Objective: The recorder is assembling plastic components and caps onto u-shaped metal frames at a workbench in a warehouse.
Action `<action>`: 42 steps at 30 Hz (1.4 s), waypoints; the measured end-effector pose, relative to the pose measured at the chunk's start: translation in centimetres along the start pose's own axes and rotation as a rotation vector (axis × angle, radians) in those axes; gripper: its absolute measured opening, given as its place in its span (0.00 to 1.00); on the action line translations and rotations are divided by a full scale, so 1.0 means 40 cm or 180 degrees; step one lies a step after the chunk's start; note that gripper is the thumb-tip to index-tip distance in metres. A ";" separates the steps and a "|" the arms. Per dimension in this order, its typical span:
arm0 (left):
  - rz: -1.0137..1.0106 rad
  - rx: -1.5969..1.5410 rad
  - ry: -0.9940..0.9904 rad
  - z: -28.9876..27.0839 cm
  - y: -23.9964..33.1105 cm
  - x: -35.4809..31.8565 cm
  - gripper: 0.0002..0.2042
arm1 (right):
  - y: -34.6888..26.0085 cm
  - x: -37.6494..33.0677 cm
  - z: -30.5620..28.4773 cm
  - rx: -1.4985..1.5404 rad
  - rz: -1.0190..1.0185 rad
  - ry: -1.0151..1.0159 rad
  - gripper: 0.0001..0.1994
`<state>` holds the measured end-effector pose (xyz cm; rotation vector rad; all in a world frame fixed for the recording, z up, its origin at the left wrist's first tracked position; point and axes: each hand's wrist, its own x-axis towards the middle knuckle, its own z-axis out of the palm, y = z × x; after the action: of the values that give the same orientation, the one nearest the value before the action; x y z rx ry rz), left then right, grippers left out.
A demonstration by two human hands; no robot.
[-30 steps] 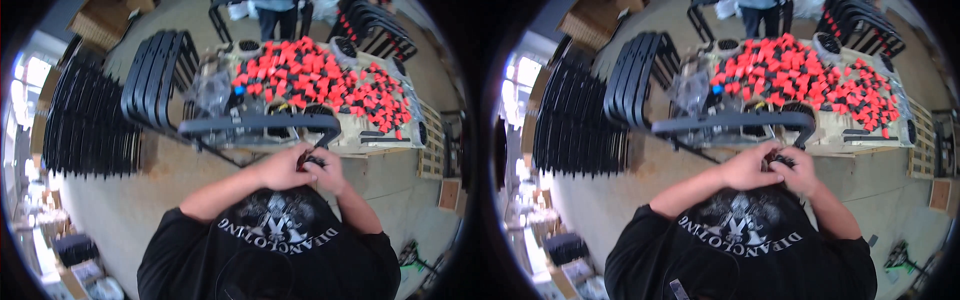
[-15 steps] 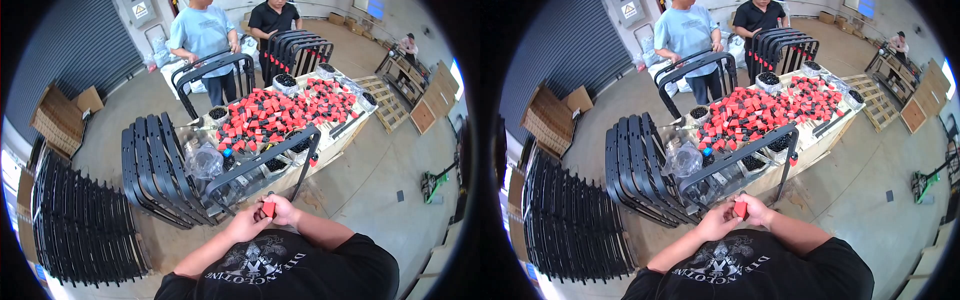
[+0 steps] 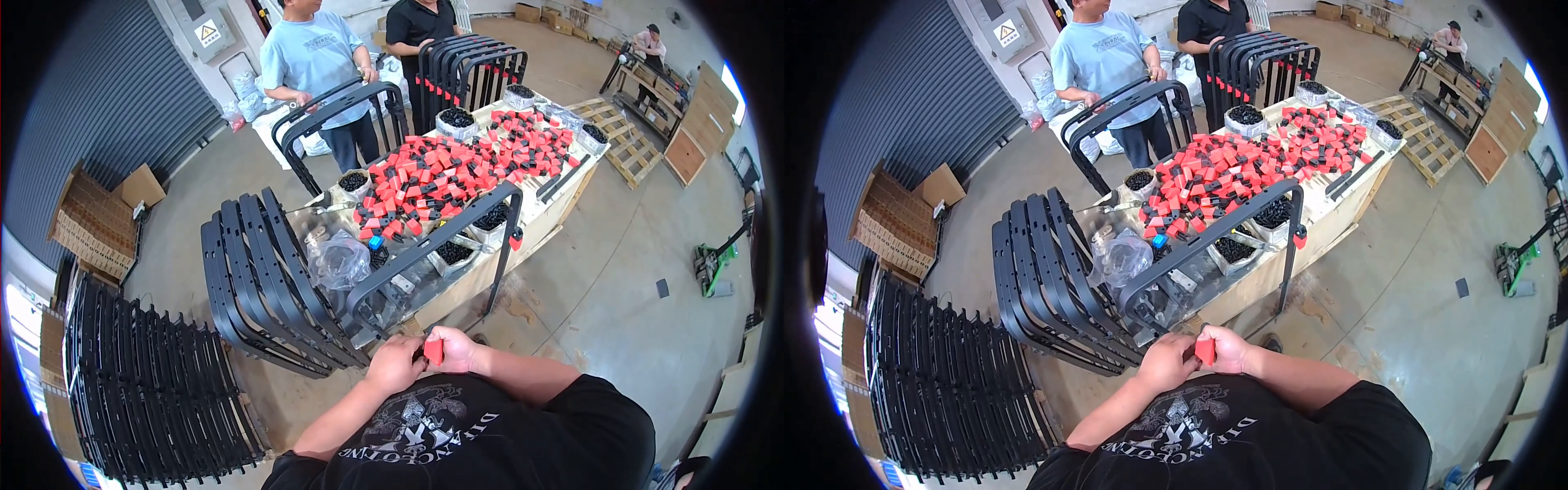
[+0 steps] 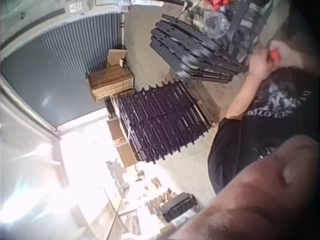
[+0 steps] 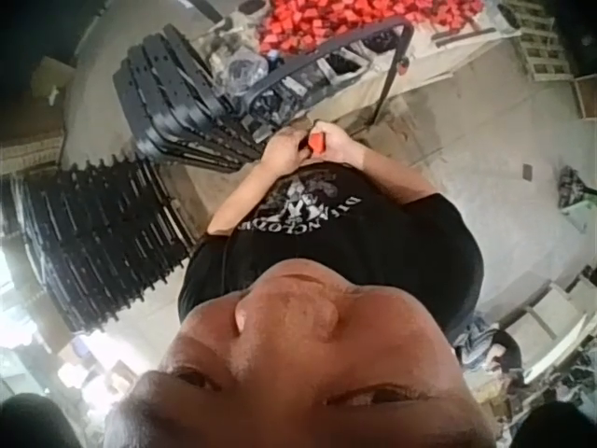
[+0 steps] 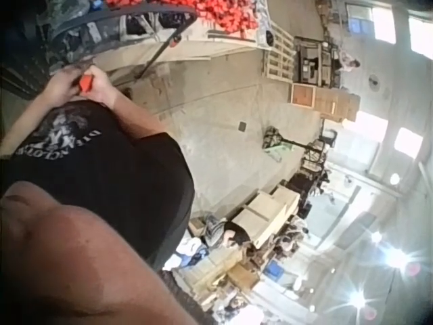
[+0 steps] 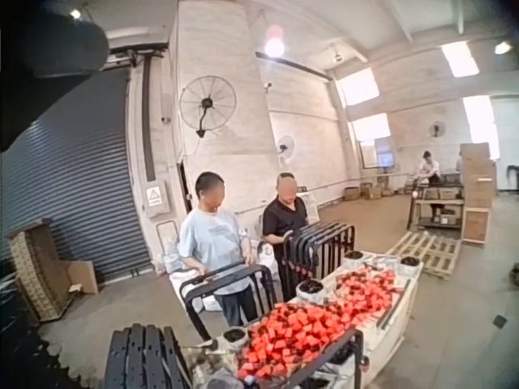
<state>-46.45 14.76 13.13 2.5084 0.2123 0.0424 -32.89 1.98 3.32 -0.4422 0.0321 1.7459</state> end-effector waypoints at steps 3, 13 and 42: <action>0.0076 0.0079 0.0024 -0.002 -0.018 -0.007 0.15 | 0.002 0.027 -0.019 -0.0021 0.0100 0.0201 0.17; -0.0532 -0.0834 0.0698 0.006 -0.086 -0.071 0.11 | -0.011 0.058 0.017 -0.0930 0.0063 0.0743 0.17; -0.2538 -0.5257 0.1846 0.191 -0.391 -0.171 0.05 | 0.113 0.249 -0.091 -0.4408 -0.0142 0.1514 0.27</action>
<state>-54.80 21.70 -2.09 0.6262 0.9187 0.4156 -37.71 9.33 -4.12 -1.8130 -0.8766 1.3432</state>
